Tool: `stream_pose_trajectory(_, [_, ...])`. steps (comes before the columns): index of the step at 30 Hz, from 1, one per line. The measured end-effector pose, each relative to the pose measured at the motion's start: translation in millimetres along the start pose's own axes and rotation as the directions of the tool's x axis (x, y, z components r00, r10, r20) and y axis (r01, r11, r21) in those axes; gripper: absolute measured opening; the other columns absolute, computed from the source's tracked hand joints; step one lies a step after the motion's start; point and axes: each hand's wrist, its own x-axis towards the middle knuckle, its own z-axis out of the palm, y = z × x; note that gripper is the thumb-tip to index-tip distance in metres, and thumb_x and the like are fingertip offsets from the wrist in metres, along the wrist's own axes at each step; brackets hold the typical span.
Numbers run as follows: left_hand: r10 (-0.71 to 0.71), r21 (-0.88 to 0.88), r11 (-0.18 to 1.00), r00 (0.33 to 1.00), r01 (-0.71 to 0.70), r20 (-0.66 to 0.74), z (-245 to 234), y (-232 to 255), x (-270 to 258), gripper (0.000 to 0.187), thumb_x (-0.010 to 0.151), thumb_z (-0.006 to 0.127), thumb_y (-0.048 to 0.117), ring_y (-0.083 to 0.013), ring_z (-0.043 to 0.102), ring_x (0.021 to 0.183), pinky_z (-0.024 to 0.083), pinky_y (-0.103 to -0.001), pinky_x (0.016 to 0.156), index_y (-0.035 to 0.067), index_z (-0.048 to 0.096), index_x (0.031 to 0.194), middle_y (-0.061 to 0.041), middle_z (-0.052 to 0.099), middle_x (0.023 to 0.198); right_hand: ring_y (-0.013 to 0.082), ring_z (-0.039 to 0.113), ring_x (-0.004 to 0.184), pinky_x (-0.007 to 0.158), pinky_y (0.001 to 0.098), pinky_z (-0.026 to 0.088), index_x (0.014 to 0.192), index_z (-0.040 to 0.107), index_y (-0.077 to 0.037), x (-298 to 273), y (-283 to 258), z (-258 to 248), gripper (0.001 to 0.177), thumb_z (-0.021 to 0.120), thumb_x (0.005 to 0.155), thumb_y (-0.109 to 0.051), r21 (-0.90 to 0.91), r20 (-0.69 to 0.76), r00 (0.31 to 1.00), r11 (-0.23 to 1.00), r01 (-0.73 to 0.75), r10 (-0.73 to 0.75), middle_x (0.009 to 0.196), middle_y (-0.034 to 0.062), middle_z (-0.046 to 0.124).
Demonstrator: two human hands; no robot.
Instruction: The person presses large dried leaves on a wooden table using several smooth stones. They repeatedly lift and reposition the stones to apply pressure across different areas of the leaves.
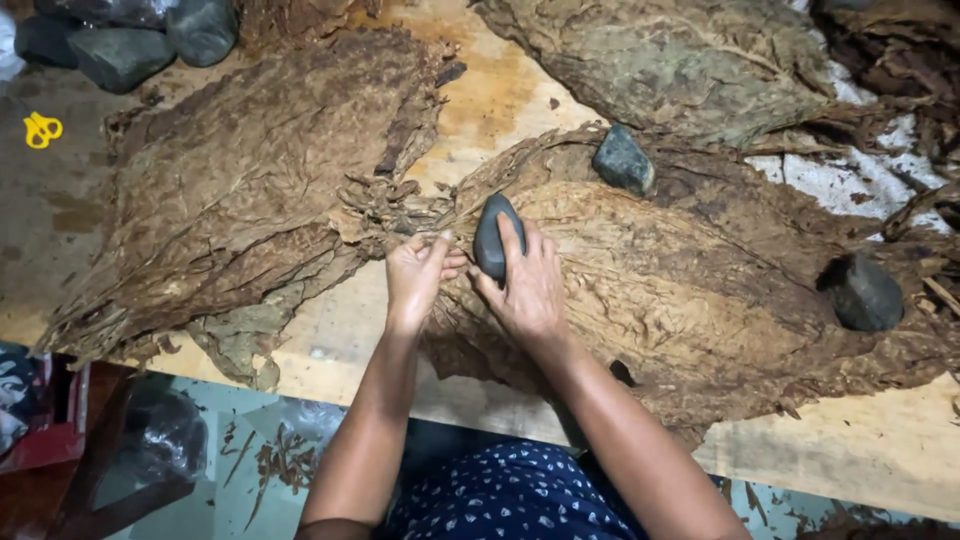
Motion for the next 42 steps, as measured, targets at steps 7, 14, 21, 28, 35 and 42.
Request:
stream_pose_trajectory(7, [0.000, 0.000, 1.000, 1.000, 0.000, -0.003, 0.9, -12.5, 9.8, 0.032, 0.090, 0.069, 0.020, -0.0249, 0.075, 0.074, 0.061, -0.027, 0.062, -0.005, 0.064, 0.108, -0.025, 0.072, 0.090, 0.0430, 0.046, 0.127, 0.098, 0.0643, 0.042, 0.151, 0.036, -0.019, 12.4, -16.3, -5.6, 0.084, 0.077, 0.081, -0.040, -0.158, 0.074, 0.995, 0.986, -0.054, 0.066, 0.140, 0.0229, 0.043])
stream_pose_trajectory(14, [0.015, 0.018, 1.000, 1.000, -0.015, 0.002, 3.1, 0.6, -7.5, 0.033, 0.093, 0.066, 0.021, -0.0257, 0.074, 0.080, 0.061, -0.028, 0.067, -0.006, 0.061, 0.112, -0.026, 0.071, 0.094, 0.0405, 0.050, 0.120, 0.092, 0.0569, 0.047, 0.151, 0.033, -0.017, 10.3, -18.0, -9.6, 0.083, 0.069, 0.084, -0.051, -0.214, 0.075, 0.995, 0.975, -0.053, 0.071, 0.137, 0.0234, 0.042])
stream_pose_trajectory(21, [0.334, 0.549, 0.806, 0.935, -0.220, -0.116, -11.3, 50.6, -36.8, 0.029, 0.088, 0.070, 0.024, -0.0228, 0.070, 0.076, 0.057, -0.034, 0.068, 0.012, 0.061, 0.113, -0.010, 0.070, 0.085, 0.0458, 0.053, 0.119, 0.097, 0.0522, 0.046, 0.135, 0.054, -0.011, 4.2, 17.4, -60.6, 0.053, 0.068, 0.087, -0.027, 0.095, -0.043, 0.999, 0.995, 0.002, 0.002, 0.128, 0.0257, 0.051])
stream_pose_trajectory(28, [0.654, 0.648, 0.291, 0.641, -0.704, 0.402, 83.1, 80.6, -21.3, 0.013, 0.087, 0.068, 0.023, -0.0252, 0.064, 0.091, 0.050, -0.036, 0.086, 0.019, 0.075, 0.097, -0.003, 0.068, 0.083, 0.0371, 0.060, 0.110, 0.093, 0.0502, 0.048, 0.132, 0.058, -0.011, 71.3, 140.0, -89.5, 0.053, 0.077, 0.088, -0.032, 0.019, -0.277, 0.906, 0.945, -0.327, 0.320, 0.115, 0.0138, 0.060])
stream_pose_trajectory(35, [0.283, 0.761, 0.097, 0.751, -0.641, 0.597, 195.0, 27.8, 70.4, 0.019, 0.082, 0.065, 0.025, -0.0303, 0.061, 0.098, 0.053, -0.046, 0.084, 0.016, 0.075, 0.096, -0.009, 0.065, 0.092, 0.0362, 0.056, 0.114, 0.090, 0.0507, 0.050, 0.125, 0.060, -0.011, 112.7, 169.1, -53.1, 0.065, 0.079, 0.076, -0.048, -0.191, -0.158, 0.898, 0.880, -0.435, 0.410, 0.120, 0.0148, 0.060])
stream_pose_trajectory(42, [0.051, 0.774, 0.165, 0.789, -0.611, 0.612, 216.2, 48.3, 68.7, 0.036, 0.077, 0.072, 0.033, -0.0365, 0.059, 0.114, 0.047, -0.054, 0.099, 0.008, 0.073, 0.103, -0.016, 0.066, 0.110, 0.0352, 0.066, 0.104, 0.086, 0.0472, 0.053, 0.118, 0.068, -0.009, 94.3, 197.9, -78.9, 0.046, 0.079, 0.084, -0.037, 0.495, -0.267, 0.795, 0.785, -0.373, 0.545, 0.105, 0.0183, 0.070])
